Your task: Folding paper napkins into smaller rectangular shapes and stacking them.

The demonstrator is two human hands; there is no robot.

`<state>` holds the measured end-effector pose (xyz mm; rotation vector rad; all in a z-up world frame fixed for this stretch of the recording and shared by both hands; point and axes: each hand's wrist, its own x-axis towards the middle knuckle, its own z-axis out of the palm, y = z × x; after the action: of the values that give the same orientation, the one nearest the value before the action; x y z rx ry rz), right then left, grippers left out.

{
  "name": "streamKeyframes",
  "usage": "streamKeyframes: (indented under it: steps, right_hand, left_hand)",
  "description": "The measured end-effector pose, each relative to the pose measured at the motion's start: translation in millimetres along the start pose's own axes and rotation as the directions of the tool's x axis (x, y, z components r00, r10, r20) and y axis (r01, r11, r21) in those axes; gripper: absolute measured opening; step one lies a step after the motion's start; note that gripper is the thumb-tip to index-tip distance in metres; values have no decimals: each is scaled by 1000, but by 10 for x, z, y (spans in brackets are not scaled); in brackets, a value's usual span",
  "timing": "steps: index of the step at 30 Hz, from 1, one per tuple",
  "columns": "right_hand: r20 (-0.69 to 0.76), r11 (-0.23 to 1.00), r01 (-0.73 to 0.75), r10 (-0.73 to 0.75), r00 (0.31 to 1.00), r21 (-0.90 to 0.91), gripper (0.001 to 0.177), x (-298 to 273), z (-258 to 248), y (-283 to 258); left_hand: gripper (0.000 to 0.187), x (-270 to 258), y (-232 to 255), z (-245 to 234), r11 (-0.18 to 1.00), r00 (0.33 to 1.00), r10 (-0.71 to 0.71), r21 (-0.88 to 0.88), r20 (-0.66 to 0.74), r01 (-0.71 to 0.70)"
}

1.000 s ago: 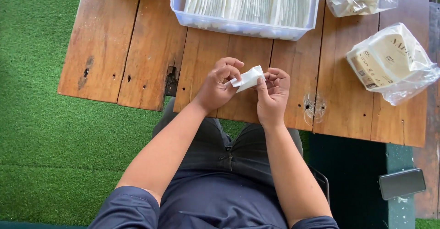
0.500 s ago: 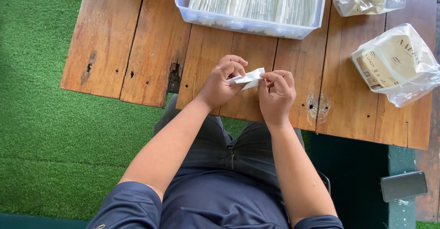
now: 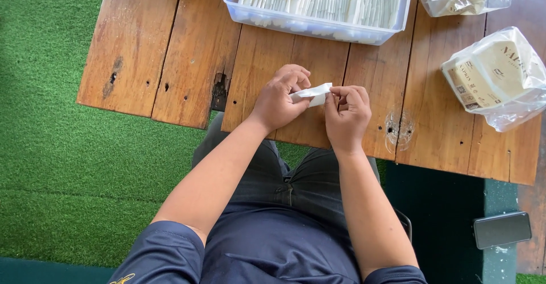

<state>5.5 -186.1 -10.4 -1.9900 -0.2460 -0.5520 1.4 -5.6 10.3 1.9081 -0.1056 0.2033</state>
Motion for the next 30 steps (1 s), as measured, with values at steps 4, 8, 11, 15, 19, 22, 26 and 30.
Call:
streamKeyframes:
  steps: [4,8,11,15,19,22,26,30]
  right_hand:
    - [28,1000,-24,24,999,-21,6,3,3,73]
    - [32,999,-41,41,999,3,4,22,-38,69]
    - [73,999,-38,40,996,-30,4,16,-71,34]
    - [105,999,-48,48,993,-9,4,23,-101,60]
    - [98,998,-55,55,994,1,4,26,-103,6]
    - [94,999,-28,30,995,-23,3,16,-84,13]
    - [85,998,18,-14,996,-55,4,-15,-62,32]
    - [42,971,156,-151,988,-183,3,-36,-49,33]
  left_hand:
    - [33,-67,-206,127,732,820,549,568,-162,-377]
    - [19,-348,-270,380,543,714,700,670,-28,-506]
    - [37,-427,-88,404,515,794,605,730,62,-450]
    - [67,-399,-64,432,557,909,370,737,194,-383]
    - [74,-418,-58,466,540,935,286,771,208,-336]
    - [79,-411,-107,483,537,944,237,779,229,-324]
    - [82,-414,-116,500,520,947,213,792,243,-320]
    - [80,-430,-129,509,544,945,251,778,208,-316]
